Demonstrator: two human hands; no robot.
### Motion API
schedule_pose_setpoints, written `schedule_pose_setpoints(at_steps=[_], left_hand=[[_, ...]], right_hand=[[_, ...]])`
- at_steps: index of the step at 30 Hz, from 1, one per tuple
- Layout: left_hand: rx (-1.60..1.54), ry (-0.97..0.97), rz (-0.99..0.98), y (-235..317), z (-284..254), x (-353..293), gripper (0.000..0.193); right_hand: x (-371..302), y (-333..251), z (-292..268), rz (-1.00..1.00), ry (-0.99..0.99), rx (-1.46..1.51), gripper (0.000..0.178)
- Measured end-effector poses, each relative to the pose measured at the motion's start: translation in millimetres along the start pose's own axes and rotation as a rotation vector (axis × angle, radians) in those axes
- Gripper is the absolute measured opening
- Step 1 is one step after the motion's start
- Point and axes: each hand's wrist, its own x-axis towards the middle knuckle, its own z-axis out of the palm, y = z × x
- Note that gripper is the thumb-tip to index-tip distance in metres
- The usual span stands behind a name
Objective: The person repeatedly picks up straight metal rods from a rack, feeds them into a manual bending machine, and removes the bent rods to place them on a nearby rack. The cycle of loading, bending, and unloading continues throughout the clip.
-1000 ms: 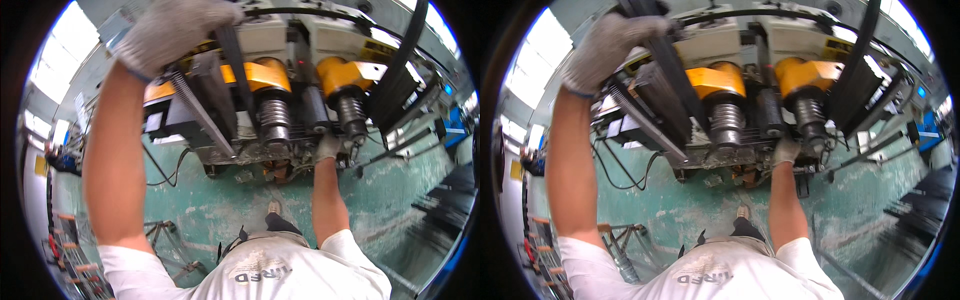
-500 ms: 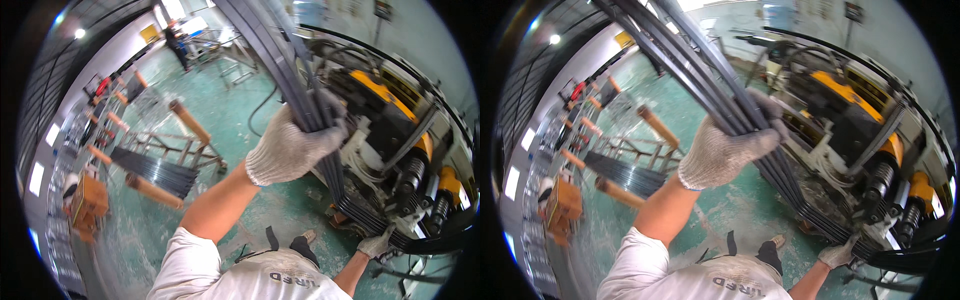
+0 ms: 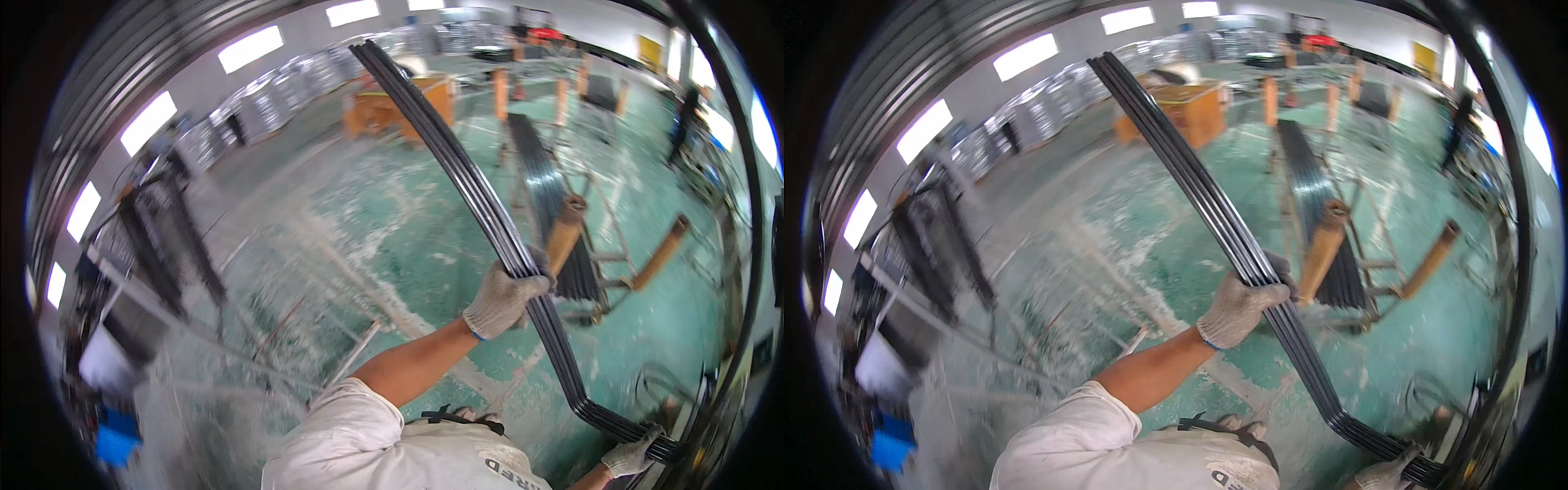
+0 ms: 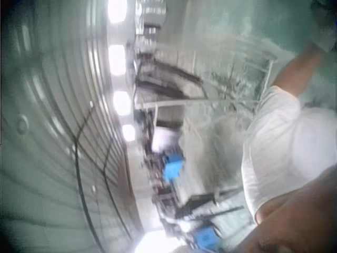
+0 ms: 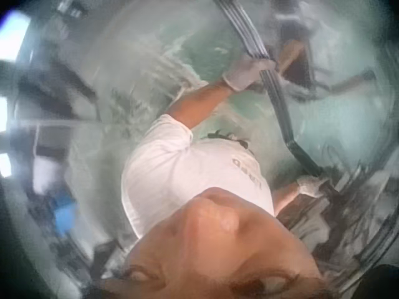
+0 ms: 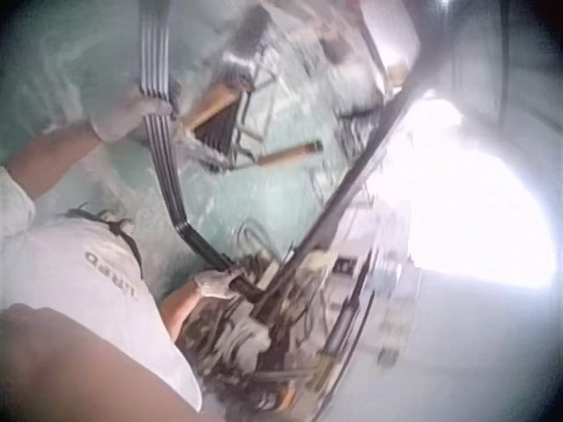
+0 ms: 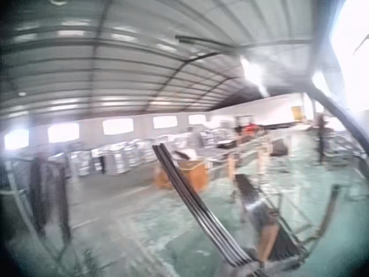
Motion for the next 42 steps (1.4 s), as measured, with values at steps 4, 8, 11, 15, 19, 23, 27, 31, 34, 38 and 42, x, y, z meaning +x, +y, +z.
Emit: schedule_pose_setpoints(at_steps=[4,8,11,15,19,23,27,31,34,38,42], left_hand=[[0.033,0.412,0.179,44.0,-97.8,-53.9,0.033],[0.056,0.666,0.391,111.3,-187.7,-104.6,0.031],[-0.08,0.86,0.518,165.2,-247.6,-133.2,0.031],[-0.089,0.926,0.67,245.0,-351.3,-169.8,0.029],[-0.216,0.892,0.763,323.7,-491.4,-208.8,0.012],[-0.289,0.887,0.94,383.0,-589.3,-266.8,0.014],[-0.441,0.931,1.006,414.9,-645.6,-269.3,0.019],[-0.36,1.136,0.907,400.0,-626.8,-295.1,0.045],[0.195,-0.009,0.938,324.4,-622.4,-262.1,0.046],[-0.506,0.604,0.662,187.8,-610.9,-211.0,0.034],[-0.391,0.585,-0.029,68.1,-493.3,-59.3,0.027]], right_hand=[[-66.4,-14.9,125.4,0.028,-0.374,0.09,0.043],[-149.7,-8.3,232.3,-0.013,-0.687,0.088,0.041],[-227.4,-31.3,308.3,-0.105,-0.904,0.105,0.037],[-393.8,-150.3,384.6,-0.203,-1.073,0.15,0.03],[-568.9,-283.9,451.3,-0.694,-1.153,0.248,0.032],[-748.1,-452.8,468.4,-1.114,-1.38,0.26,0.038],[-891.6,-536.5,446.1,-1.5,-1.733,0.513,0.031],[-947.9,-412.3,355.7,-1.485,-1.782,0.827,0.025],[-885.8,-252.8,339.3,-1.338,-1.81,1.127,0.022],[-758.3,-11.0,358.8,-1.028,-2.572,0.192,0.028],[-546.0,102.7,384.0,-0.603,-2.294,-0.596,0.029]])
